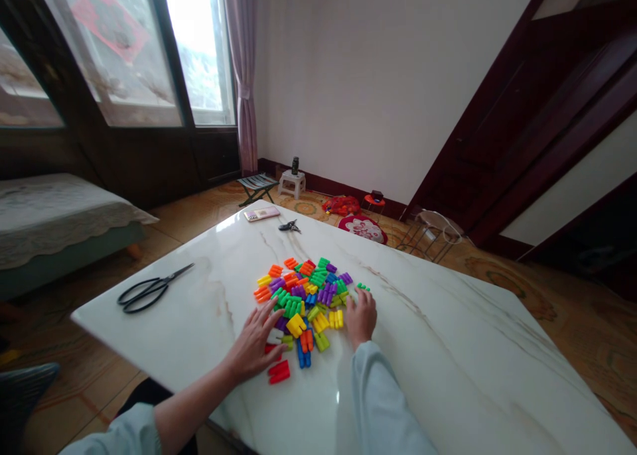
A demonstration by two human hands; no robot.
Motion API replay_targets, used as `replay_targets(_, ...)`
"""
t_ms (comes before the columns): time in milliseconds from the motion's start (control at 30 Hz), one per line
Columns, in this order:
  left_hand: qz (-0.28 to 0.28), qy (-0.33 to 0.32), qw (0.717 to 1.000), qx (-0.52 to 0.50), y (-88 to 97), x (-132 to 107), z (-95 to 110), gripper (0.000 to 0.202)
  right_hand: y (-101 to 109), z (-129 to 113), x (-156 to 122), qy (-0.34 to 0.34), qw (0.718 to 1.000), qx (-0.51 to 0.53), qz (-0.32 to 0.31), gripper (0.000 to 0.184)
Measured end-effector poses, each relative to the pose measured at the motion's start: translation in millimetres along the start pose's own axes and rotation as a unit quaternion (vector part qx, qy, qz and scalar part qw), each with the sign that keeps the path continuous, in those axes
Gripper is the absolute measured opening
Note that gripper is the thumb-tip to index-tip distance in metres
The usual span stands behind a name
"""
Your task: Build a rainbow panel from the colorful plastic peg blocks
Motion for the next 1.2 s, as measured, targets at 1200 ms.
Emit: replay_targets(1200,0.0,0.003,1.0,0.012,0.8,0,2,0.06,-2,-25,-48,-0.045,0.999,0.012,-0.002,0.032)
Point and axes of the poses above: each hand's wrist, its own x-axis towards the middle knuckle, its own y-axis out of the back of the hand, z = x × y, the point moved 2 cm from there along x, towards the middle knuckle, and after that the axes turned 2 degrees about x, right-handed, at the moved point
